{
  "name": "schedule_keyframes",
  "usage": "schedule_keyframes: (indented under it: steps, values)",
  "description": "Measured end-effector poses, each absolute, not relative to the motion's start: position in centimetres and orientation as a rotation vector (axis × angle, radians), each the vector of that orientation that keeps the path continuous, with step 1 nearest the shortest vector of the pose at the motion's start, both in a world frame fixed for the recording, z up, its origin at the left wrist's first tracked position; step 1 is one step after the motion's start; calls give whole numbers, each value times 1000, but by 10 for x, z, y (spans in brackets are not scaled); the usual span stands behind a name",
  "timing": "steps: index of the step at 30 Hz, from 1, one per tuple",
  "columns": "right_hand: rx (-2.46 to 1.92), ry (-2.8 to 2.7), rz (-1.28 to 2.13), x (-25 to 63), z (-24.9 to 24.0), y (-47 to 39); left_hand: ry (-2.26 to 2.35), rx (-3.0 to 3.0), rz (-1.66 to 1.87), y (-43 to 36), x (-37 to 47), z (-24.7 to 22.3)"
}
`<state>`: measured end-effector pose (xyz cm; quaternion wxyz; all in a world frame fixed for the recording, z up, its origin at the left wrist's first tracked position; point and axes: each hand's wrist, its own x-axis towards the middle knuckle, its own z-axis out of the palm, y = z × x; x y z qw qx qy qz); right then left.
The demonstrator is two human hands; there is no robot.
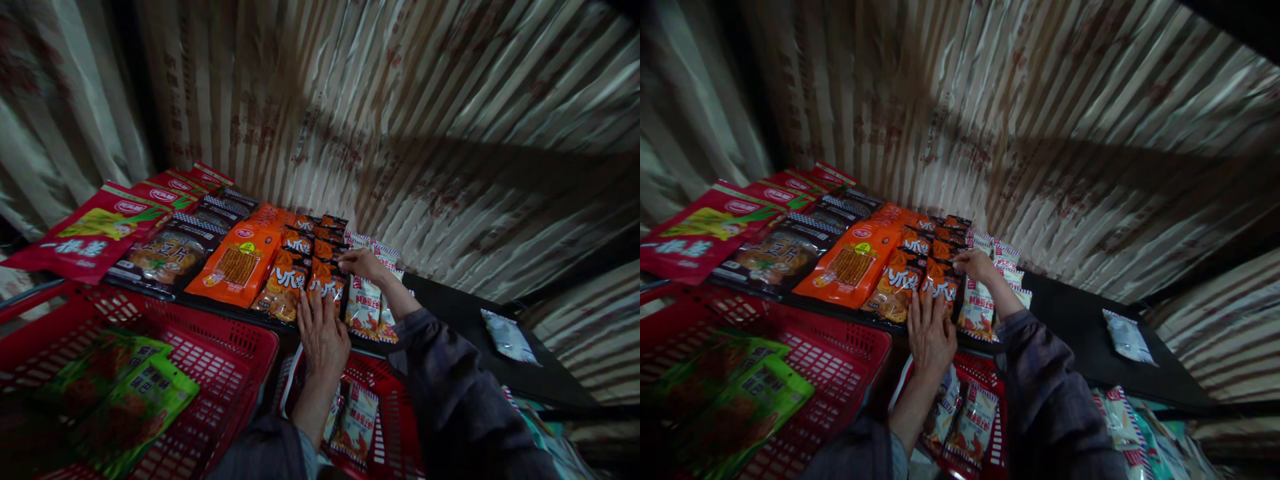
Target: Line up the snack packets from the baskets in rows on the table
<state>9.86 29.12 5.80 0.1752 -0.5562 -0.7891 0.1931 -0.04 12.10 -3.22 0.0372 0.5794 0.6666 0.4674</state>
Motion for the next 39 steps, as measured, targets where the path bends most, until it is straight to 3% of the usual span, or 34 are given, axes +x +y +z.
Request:
schedule_keyframes:
  steps: [16, 26, 39]
  values:
    - [-1439, -2112, 681, 112, 38, 298, 2052, 1780, 1410, 120, 0, -32]
    - [-1541, -2165, 435, 121, 41, 294, 2039, 1786, 1414, 120, 0, -32]
    - [-1524, -2118, 411, 99, 59, 281, 2002, 1775, 1493, 121, 4, -36]
